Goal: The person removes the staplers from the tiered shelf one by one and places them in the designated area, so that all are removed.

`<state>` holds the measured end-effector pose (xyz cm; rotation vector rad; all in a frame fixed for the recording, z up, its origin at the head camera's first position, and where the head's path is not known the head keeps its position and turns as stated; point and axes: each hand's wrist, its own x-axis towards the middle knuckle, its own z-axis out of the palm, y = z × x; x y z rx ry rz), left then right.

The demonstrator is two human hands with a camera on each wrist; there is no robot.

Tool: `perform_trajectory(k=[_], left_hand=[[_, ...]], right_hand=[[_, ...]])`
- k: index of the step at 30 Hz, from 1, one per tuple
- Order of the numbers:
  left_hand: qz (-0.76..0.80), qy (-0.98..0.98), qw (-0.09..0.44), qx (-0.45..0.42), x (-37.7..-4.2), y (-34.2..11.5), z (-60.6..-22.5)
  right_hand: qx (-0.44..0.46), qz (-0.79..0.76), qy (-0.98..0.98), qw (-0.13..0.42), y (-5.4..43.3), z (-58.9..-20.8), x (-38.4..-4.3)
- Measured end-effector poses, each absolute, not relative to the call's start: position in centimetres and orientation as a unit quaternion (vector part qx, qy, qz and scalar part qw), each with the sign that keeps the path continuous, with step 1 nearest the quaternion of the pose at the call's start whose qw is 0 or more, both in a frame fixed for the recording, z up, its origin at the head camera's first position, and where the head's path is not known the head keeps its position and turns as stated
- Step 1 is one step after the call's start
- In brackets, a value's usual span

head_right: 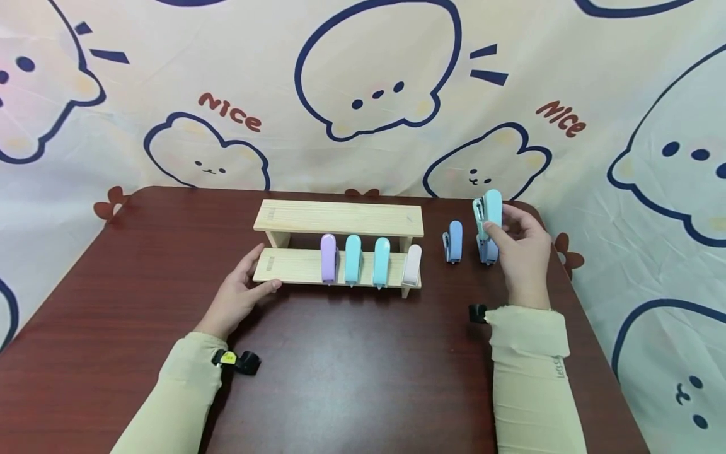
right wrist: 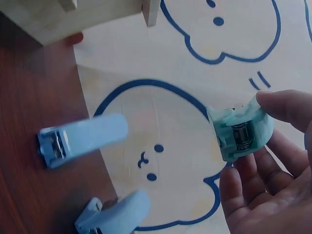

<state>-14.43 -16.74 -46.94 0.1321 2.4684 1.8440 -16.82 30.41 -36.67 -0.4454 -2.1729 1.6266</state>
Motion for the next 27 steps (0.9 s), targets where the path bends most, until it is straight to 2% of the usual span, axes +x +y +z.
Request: perform_trajectory(k=[27], left_hand=[[0.597,0.801,0.029,0.043,-14.4,-16.8,-46.8]], right_hand=[[-0.24,0.647,-0.696,0.198,34.8,-38.9,-17.7]])
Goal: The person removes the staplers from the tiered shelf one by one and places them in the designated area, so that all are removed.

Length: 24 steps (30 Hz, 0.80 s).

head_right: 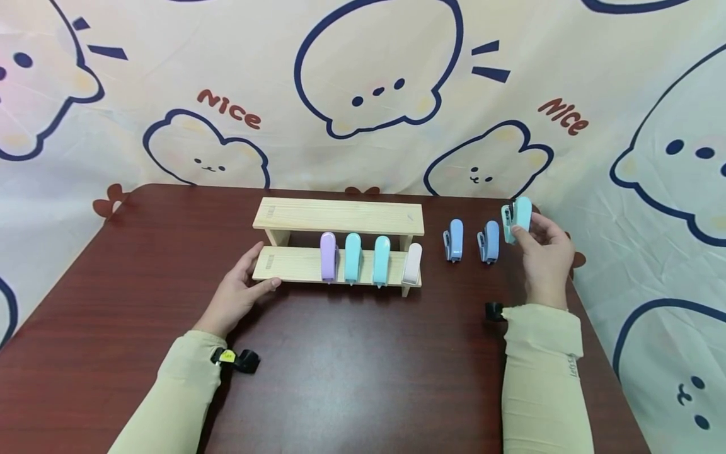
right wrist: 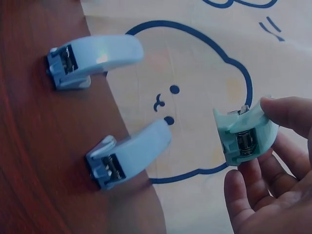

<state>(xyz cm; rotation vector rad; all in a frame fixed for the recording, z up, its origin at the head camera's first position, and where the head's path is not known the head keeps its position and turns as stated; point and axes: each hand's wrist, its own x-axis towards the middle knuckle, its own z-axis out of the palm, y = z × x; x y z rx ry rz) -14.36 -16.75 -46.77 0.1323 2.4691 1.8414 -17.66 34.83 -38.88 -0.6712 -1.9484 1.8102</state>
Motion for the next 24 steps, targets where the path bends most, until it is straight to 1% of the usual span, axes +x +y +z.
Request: perform_trajectory(k=[9,16,24], left_hand=[[0.595,0.802,0.024,0.045,-14.4,-16.7,-46.7],[0.597,0.801,0.026,0.043,-14.4,-16.7,-46.8],[0.603,0.796,0.03,0.041,-14.3,-16.6,-46.6]], right_hand=[[-0.265,0.633,-0.699,0.201,35.8,-39.8,-17.9],[-0.272,0.653,-0.672,0.218,36.7,-41.1,-18.1],[-0.3,0.629,-0.694,0.177,37.5,-42.3,-18.3]])
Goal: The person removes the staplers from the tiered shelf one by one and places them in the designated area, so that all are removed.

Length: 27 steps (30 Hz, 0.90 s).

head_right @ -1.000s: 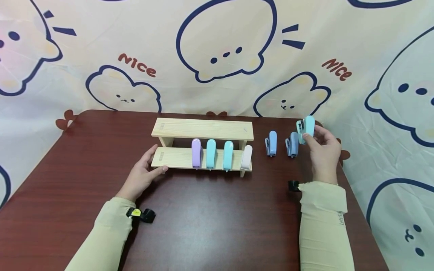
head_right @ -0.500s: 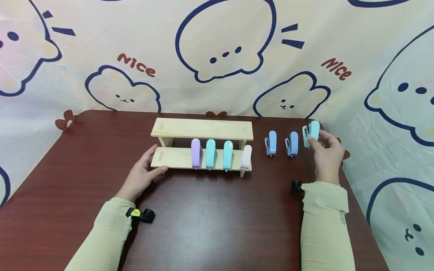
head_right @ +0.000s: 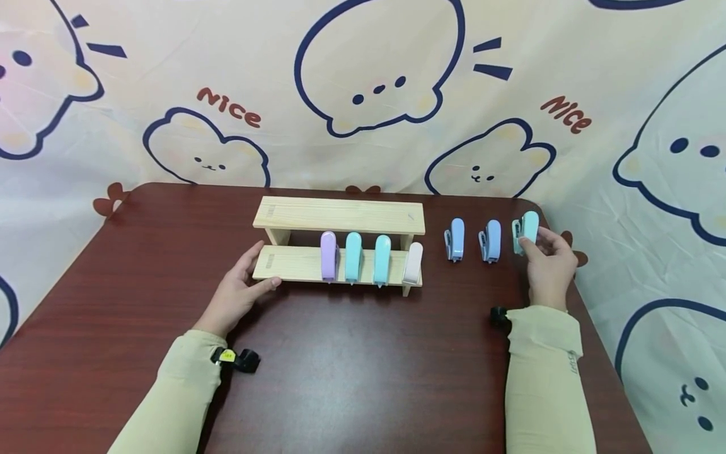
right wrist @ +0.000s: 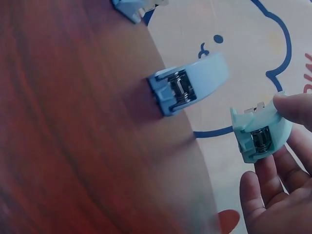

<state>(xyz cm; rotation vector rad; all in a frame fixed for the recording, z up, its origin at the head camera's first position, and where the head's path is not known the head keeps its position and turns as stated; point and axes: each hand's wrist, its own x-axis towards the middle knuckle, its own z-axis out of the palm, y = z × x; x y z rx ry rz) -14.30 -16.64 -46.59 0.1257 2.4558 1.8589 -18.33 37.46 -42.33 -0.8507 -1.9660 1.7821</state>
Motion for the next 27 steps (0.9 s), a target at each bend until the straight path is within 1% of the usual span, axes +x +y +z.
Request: perform_trajectory(k=[5,16,27], left_hand=[[0.6,0.798,0.029,0.042,-14.3,-16.6,-46.6],[0.602,0.797,0.028,0.041,-14.4,-16.7,-46.8],[0.598,0.8,0.023,0.044,-14.5,-16.7,-46.9]], right_hand=[[-0.298,0.625,-0.702,0.168,37.7,-43.0,-18.4],[-0.3,0.634,-0.69,0.179,38.4,-44.3,-18.6],[-0.298,0.625,-0.7,0.172,38.5,-44.7,-18.7]])
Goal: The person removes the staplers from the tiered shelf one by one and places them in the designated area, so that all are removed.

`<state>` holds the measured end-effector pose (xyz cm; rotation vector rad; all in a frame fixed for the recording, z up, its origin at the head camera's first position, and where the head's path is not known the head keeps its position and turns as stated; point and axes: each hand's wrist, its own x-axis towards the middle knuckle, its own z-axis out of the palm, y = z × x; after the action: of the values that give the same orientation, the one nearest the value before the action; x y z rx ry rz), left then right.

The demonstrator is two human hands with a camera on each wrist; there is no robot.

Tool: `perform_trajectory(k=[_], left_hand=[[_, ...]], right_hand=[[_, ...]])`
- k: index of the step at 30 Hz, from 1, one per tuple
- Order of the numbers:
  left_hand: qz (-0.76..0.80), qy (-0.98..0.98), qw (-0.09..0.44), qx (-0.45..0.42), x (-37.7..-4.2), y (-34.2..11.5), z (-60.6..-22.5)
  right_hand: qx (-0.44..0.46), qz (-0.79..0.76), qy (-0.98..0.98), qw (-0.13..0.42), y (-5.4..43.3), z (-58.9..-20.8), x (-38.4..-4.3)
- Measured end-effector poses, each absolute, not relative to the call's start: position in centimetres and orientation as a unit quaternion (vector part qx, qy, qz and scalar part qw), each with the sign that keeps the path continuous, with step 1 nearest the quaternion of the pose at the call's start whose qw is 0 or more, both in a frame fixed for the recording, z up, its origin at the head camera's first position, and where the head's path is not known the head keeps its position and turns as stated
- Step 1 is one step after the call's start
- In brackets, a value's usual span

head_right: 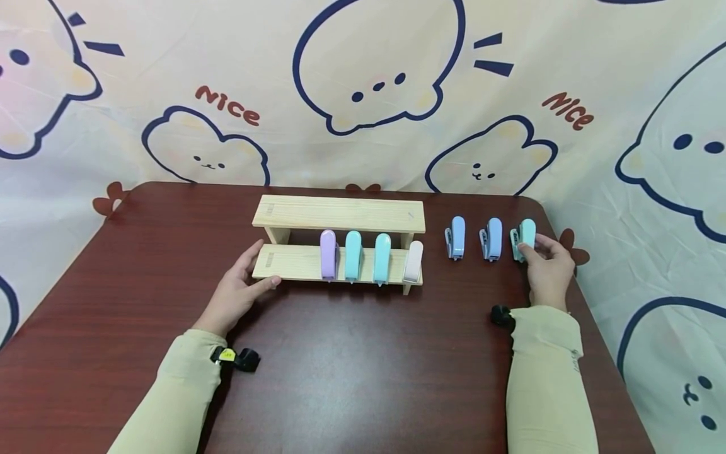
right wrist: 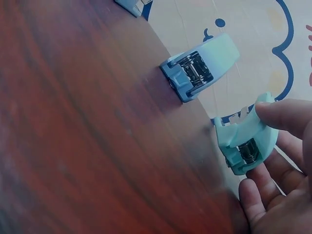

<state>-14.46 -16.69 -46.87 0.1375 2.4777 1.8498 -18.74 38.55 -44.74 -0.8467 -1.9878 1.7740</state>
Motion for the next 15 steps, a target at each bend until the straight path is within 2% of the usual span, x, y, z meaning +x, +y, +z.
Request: perform_trajectory(k=[15], left_hand=[[0.6,0.798,0.024,0.045,-14.46,-16.67,-46.84]], right_hand=[[-0.317,0.599,-0.723,0.137,38.59,-44.88,-18.84]])
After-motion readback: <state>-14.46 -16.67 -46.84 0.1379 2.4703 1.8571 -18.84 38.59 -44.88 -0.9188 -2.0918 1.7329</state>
